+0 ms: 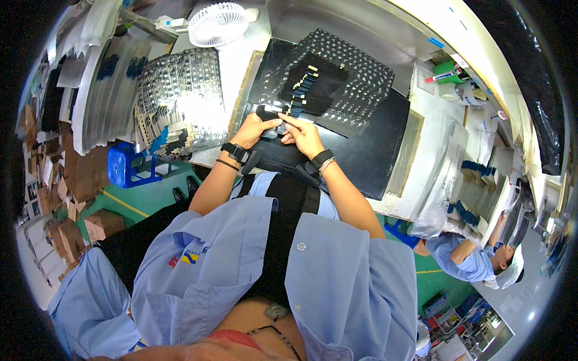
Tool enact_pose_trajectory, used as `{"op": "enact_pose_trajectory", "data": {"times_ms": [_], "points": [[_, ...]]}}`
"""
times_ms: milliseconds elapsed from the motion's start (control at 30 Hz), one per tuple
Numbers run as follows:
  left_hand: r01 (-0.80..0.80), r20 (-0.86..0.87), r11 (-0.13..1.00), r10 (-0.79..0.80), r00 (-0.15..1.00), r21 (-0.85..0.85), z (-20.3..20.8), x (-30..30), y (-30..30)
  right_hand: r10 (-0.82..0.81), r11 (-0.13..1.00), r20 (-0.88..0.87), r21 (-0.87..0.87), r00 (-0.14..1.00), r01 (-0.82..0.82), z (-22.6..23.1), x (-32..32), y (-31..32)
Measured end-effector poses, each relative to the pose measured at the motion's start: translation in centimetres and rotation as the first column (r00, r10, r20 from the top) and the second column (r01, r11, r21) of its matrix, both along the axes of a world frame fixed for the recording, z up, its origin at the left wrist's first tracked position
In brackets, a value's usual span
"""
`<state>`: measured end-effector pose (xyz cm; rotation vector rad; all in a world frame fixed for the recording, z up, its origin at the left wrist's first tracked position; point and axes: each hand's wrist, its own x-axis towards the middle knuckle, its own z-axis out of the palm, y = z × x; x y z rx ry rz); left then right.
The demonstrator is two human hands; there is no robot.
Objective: The worker is assembling and inspecting flexible LED lighting panels, connecting components and checking the layout.
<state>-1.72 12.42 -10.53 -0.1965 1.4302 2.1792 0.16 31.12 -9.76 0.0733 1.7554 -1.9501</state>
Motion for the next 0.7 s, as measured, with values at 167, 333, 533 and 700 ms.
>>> {"op": "enact_pose_trajectory", "data": {"times_ms": [167, 333, 533, 700], "points": [[-0.003, -0.002, 0.999, 0.003, 1.0, -0.04, -0.2, 0.1, 0.0, 0.004, 1.0, 0.02, 0.008, 1.0, -0.004, 0.1, 0.1, -0.1], [-0.048, 0.005, 0.998, 0.048, 0.999, -0.046, -0.9, 0.3, 0.1, 0.077, 0.992, -0.06, 0.108, 0.995, -0.07, 1.1, 0.2, -0.6], [0.132, 0.017, 0.985, -0.135, 0.991, 0.112, -0.5, 0.0, -1.1, 0.003, 0.993, -0.05, 0.118, 0.999, 0.003, 0.2, 0.3, -0.2], [0.058, -0.006, 0.996, -0.058, 0.998, 0.068, -1.3, 0.5, -0.6, -0.029, 0.999, 0.0, 0.044, 1.0, 0.029, 0.0, 0.3, -0.2]]}}
